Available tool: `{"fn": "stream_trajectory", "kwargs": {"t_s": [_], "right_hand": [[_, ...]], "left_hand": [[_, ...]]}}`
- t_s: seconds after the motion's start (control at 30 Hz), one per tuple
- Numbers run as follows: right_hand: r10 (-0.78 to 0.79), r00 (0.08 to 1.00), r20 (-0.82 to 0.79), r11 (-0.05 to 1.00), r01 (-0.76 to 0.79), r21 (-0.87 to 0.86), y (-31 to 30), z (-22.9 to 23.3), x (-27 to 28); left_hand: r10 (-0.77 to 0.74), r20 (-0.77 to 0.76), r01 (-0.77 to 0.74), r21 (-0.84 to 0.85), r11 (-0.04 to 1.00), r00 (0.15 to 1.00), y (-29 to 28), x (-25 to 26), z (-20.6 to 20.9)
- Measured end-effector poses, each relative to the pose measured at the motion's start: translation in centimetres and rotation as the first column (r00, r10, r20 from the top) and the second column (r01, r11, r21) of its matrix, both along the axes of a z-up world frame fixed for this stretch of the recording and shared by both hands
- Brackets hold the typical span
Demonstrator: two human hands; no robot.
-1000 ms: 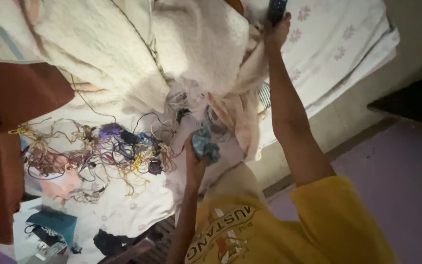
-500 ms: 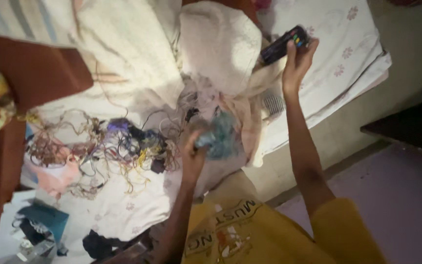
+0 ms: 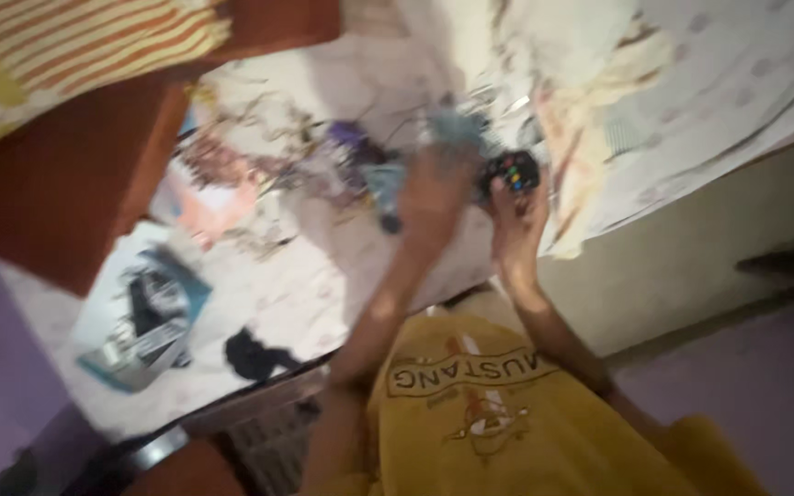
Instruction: The person organizes a pile of tangled electronic accessories on a bed. They untangle and coil white and black cables, then wipe a remote control and a white power adapter with a blue cloth. The person places the cleaned items into a white box and continues to sort through the remaining cables.
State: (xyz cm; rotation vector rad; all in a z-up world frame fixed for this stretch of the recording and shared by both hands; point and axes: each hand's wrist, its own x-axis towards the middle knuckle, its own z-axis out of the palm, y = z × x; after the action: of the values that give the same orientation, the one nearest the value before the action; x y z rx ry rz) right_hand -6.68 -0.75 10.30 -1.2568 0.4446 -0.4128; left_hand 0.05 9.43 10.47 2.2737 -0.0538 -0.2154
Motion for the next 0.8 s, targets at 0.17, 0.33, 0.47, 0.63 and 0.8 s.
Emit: {"fn": "stream_trajectory", "kwargs": {"t_s": [0.17,0.33,0.47,0.63,0.8], "right_hand": [[0.079,0.995,0.066,0.983,-0.088,0.164,7.6,4.2,-0.7],[0.022,0.989,0.146,0.991,-0.040,0.125,11.2,7.7,-2.8],[0.136,0.981,0.136,0.989,-0.143,0.046,13.3,5.6,-2.9],[0.293,0.947,0.130,0.915,-0.318,0.249,18.6,3.6,-4.0],[0.322,0.944,0.068,0.917,-0.329,0.224,18.3,4.0,-3.9]], "left_hand": [[-0.130,0.537,-0.027,0.274,0.961,0.834,11.3,-4.5,-3.2],[0.224,0.294,-0.139,-0.283,0.949,0.929,23.9,-5.4,-0.4],[0.007,0.172,0.117,-0.700,0.704,0.985,23.7,-7.4,2.6],[0.191,0.126,-0.035,-0.742,0.669,0.973,21.5,-11.1,6.5],[0.265,0.319,-0.067,-0.519,0.852,0.910,23.0,-12.7,6.6]]}}
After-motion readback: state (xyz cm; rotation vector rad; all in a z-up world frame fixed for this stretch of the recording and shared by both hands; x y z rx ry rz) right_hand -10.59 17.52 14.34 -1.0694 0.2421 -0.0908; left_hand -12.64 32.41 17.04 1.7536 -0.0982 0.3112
